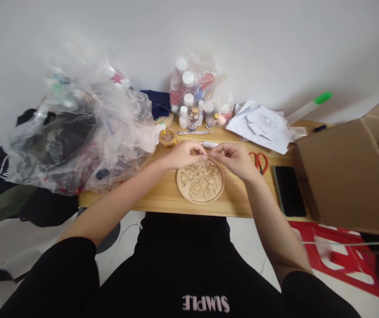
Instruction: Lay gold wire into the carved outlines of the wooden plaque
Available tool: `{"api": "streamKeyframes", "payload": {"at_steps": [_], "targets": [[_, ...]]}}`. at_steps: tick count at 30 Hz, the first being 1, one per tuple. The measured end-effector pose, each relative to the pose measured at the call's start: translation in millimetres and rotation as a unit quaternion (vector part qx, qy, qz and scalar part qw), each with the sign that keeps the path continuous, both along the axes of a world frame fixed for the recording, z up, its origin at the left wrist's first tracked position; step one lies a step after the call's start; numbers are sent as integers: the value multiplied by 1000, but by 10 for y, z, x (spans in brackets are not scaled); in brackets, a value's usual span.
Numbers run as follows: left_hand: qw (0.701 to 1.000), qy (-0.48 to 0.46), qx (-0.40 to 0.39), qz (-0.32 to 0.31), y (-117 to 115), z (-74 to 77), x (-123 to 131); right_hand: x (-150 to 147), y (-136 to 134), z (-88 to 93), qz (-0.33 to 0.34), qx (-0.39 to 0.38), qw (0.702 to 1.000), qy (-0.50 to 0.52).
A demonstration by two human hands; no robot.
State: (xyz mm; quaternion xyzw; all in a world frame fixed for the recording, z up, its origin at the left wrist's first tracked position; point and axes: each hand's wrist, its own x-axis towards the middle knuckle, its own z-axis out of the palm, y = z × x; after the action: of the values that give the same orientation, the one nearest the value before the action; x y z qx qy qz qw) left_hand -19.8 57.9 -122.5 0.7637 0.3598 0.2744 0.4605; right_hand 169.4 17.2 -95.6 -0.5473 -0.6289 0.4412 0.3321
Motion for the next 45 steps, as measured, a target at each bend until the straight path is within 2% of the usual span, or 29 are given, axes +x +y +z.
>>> {"api": "streamKeyframes", "payload": {"at_steps": [3, 7, 11, 15, 19, 22, 30, 34, 39, 45], "targets": [[999, 0, -36, -14, -11, 156, -34, 16, -79, 140, 7, 25, 999, -32], [998, -4, -56, 39, -93, 218, -133, 152, -152, 209, -8, 75, 994, -74], [991, -22, -81, 106, -257, 138, -157, 311, -204, 154, -62, 71, 995, -41], [980, -27, -95, 174, -418, -5, -92, 404, -282, -21, -134, 31, 991, -3], [972, -16, -102, 212, -476, -121, -76, 436, -411, -202, -158, -8, 987, 32], [971, 1, -89, 221, -477, -136, -75, 387, -486, -265, -151, -23, 987, 40], [979, 94, 14, 183, -629, 19, 123, 80, -533, -111, -76, -27, 991, 103], [979, 126, 46, 153, -735, 64, 202, 2, -524, -91, -112, -26, 982, 153], [984, 127, 50, 115, -818, 142, 215, -24, -530, -141, -131, -44, 967, 213], [993, 86, 9, 83, -834, 205, 212, -90, -561, -134, -68, -85, 972, 208]]}}
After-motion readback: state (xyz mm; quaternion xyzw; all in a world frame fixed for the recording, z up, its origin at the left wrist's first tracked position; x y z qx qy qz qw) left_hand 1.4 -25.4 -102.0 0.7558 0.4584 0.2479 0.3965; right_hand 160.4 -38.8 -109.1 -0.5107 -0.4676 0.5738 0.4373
